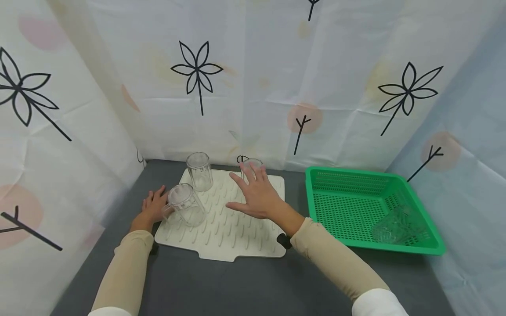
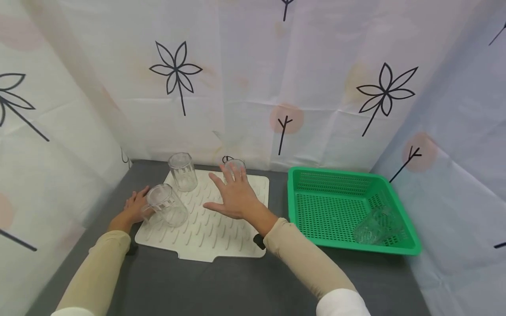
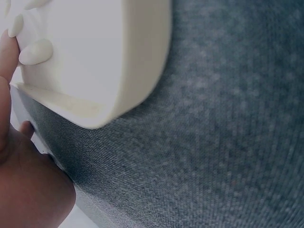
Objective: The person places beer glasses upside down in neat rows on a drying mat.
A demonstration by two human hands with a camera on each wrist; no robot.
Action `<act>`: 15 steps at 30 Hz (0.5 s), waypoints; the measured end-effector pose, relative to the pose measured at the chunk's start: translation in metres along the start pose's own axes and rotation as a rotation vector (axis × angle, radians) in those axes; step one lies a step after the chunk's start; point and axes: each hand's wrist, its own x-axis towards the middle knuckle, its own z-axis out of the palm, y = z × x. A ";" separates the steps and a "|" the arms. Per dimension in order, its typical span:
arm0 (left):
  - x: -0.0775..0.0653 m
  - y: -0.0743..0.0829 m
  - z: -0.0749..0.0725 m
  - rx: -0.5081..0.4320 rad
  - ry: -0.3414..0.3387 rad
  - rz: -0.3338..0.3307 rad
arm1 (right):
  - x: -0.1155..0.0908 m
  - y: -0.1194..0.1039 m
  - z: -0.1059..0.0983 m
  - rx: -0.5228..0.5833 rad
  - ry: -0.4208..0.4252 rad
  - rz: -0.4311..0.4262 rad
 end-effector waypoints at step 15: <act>0.003 -0.001 0.003 -0.006 -0.013 -0.032 | -0.025 0.038 -0.019 0.065 0.032 0.034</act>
